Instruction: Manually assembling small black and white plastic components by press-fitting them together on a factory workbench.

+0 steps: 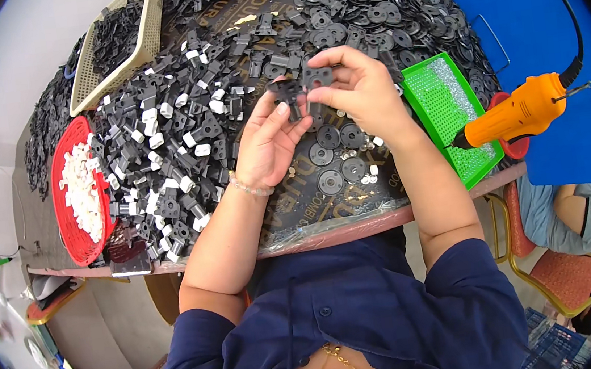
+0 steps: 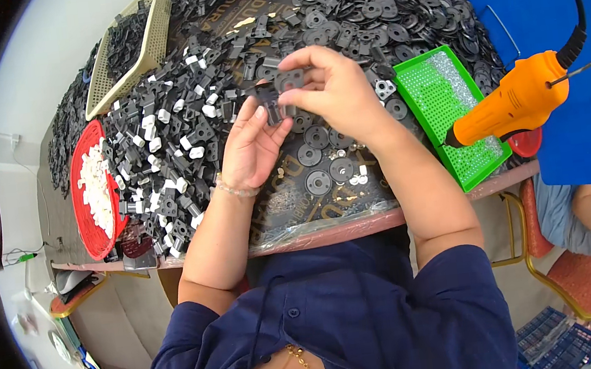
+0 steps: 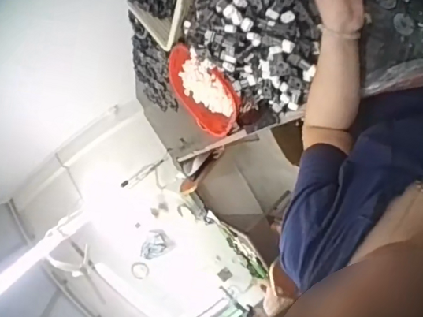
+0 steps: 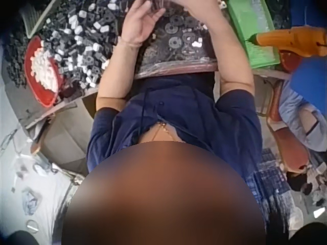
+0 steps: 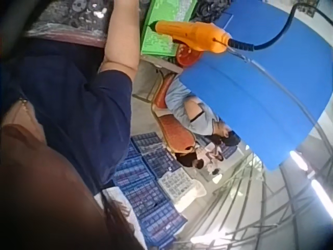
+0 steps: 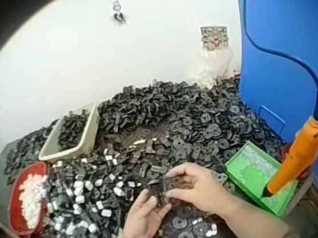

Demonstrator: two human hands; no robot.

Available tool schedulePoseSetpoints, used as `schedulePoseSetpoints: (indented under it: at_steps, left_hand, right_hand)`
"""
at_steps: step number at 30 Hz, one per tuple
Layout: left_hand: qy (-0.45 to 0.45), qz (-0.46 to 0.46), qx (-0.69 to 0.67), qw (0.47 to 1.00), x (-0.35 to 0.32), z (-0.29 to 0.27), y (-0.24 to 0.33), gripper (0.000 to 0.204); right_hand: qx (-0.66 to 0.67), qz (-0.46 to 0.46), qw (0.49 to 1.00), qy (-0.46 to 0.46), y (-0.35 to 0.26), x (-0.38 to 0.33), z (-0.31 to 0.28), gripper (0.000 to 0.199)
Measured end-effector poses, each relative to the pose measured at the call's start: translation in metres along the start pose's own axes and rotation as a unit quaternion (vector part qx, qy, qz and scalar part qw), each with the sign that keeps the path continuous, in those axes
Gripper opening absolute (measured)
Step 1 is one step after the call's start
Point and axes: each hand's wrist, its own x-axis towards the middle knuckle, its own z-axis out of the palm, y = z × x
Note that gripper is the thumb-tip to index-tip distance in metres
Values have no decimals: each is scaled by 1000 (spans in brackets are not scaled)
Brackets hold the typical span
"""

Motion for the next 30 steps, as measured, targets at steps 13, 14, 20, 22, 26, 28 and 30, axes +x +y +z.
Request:
schedulePoseSetpoints:
  at_steps: [13, 14, 20, 22, 26, 28, 30]
  left_hand:
    - [-79, -41, -102, 991, -6, -6, -4, 31]
    - [-79, -40, -102, 991, -6, -5, -4, 31]
    - [-53, 38, 87, 994, -10, 12, -8, 34]
    - [-2, 56, 192, 980, -7, 8, -11, 35]
    - [30, 72, 197, 977, -3, 1, -16, 36]
    - [37, 36, 177, 983, -4, 0, -15, 39]
    - [44, 33, 172, 984, -3, -2, -12, 40]
  right_hand:
    - [-123, -117, 985, -27, 18, 4, 10, 40]
    - [-123, -117, 985, -28, 16, 3, 10, 40]
    - [-244, -179, 953, -19, 15, 7, -1, 26]
    - [-317, -190, 928, 51, 17, 17, -18, 22]
    - [-571, -162, 789, 161, 35, 37, -46, 35]
    - [-622, -124, 764, 119, 43, 40, -46, 38]
    - [-617, -136, 768, 108, 46, 43, -44, 36]
